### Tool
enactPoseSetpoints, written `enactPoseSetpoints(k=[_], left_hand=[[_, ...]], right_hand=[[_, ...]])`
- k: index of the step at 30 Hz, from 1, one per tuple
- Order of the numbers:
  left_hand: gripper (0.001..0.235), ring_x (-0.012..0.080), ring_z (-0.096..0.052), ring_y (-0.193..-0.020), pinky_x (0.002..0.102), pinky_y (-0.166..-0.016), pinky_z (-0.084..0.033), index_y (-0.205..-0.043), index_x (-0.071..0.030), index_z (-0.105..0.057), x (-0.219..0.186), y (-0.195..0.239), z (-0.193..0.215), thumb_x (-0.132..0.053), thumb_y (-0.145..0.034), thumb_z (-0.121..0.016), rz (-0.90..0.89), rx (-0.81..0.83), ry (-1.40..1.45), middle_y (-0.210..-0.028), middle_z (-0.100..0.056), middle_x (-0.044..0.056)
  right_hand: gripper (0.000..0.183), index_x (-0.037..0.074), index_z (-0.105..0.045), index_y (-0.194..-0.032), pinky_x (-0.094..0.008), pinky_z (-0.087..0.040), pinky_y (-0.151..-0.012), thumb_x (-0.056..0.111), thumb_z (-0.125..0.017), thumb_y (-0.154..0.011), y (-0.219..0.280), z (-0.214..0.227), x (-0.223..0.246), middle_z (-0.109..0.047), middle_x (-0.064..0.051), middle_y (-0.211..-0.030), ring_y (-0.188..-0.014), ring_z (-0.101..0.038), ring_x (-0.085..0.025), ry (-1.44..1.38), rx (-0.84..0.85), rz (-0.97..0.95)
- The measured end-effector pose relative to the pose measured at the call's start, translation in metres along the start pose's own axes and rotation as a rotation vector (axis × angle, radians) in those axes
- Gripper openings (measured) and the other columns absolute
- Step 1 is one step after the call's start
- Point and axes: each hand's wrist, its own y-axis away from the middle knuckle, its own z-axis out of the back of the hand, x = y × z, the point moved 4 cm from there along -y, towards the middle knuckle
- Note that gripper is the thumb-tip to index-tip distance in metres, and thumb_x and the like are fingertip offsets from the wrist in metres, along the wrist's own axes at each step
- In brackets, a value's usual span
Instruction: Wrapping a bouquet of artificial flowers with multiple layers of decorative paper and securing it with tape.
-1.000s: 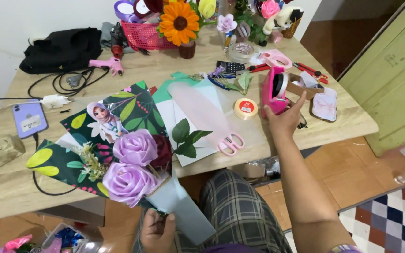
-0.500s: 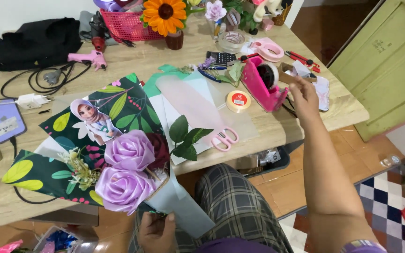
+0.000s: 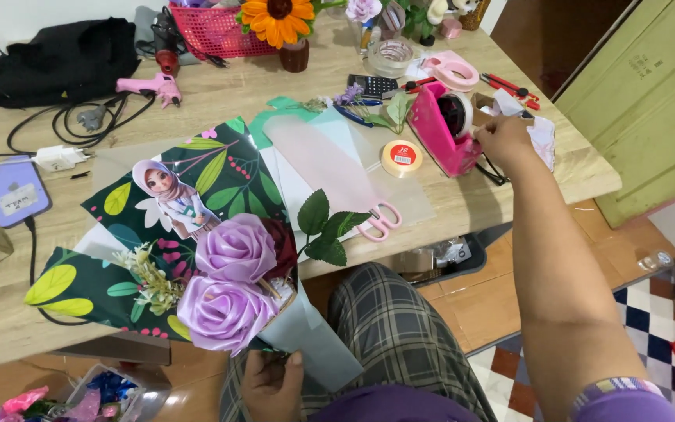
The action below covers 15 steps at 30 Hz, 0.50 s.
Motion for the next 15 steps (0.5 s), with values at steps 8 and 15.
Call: enactPoseSetpoints(k=[8, 15], left_hand=[[0.045, 0.0100, -0.049, -0.056, 0.033, -0.052, -0.046, -0.117, -0.001, -0.075, -0.021, 0.002, -0.007, -0.019, -0.077, -0.082, -0.004, 0.061, -0.010, -0.066, -0.066, 0.006], [0.045, 0.0241, -0.069, -0.093, 0.040, -0.081, -0.057, -0.124, 0.004, -0.069, -0.025, 0.001, -0.013, -0.008, -0.081, -0.076, 0.052, 0.169, 0.193, -0.103, -0.076, 0.016]], right_hand=[[0.033, 0.003, -0.058, -0.082, -0.039, -0.064, -0.062, 0.017, -0.047, -0.110, 0.021, -0.008, 0.000, -0.056, -0.019, -0.102, -0.067, -0.069, -0.027, -0.474, -0.064, 0.019], [0.019, 0.006, -0.046, -0.096, -0.045, -0.067, -0.080, 0.015, -0.045, -0.113, 0.031, -0.011, -0.008, -0.065, -0.019, -0.091, -0.074, -0.069, -0.033, -0.849, 0.120, 0.016]])
